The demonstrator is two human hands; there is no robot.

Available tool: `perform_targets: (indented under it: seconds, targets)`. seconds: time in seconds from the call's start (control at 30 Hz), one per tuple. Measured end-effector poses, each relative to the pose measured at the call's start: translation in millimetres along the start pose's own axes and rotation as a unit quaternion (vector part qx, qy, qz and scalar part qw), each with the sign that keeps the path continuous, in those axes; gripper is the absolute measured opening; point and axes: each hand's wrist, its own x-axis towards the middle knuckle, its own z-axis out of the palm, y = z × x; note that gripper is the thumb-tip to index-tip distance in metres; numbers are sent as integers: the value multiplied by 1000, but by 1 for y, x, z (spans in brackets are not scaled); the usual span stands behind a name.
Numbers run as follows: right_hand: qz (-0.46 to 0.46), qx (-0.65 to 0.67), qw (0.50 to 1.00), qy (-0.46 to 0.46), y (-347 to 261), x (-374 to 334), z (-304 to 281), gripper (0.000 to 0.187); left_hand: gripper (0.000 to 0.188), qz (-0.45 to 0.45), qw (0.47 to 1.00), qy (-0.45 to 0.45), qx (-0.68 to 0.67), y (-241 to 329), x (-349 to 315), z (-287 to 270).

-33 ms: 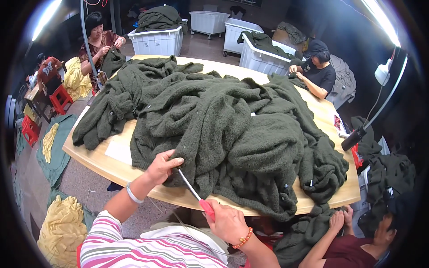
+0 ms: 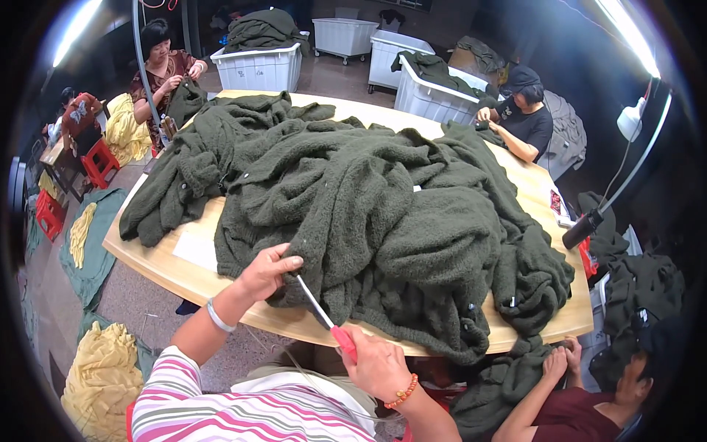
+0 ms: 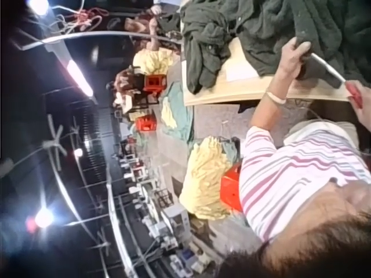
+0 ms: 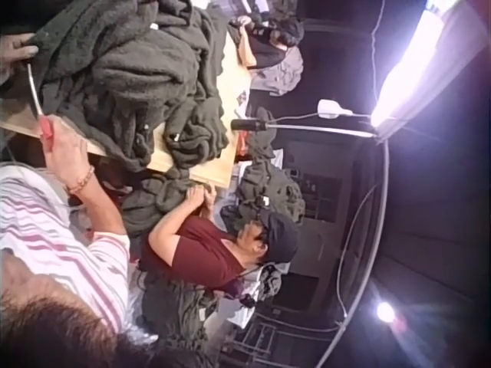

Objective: Trimming loose threads from green fleece garments using small clippers.

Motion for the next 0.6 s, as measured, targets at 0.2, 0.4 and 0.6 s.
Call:
perform_targets:
  seconds: [0.2, 0.4, 0.6]
  targets:
    - [47, 4, 997, 67, 3, 6, -11, 33, 17, 4, 999, -31, 27, 9, 27, -9]
    - [86, -45, 995, 2, -5, 13, -16, 33, 11, 54, 991, -21, 120, -8, 27, -6]
    - [64, -43, 997, -1, 0, 17, -11, 26, 12, 62, 942, 34, 328, -7, 23, -2]
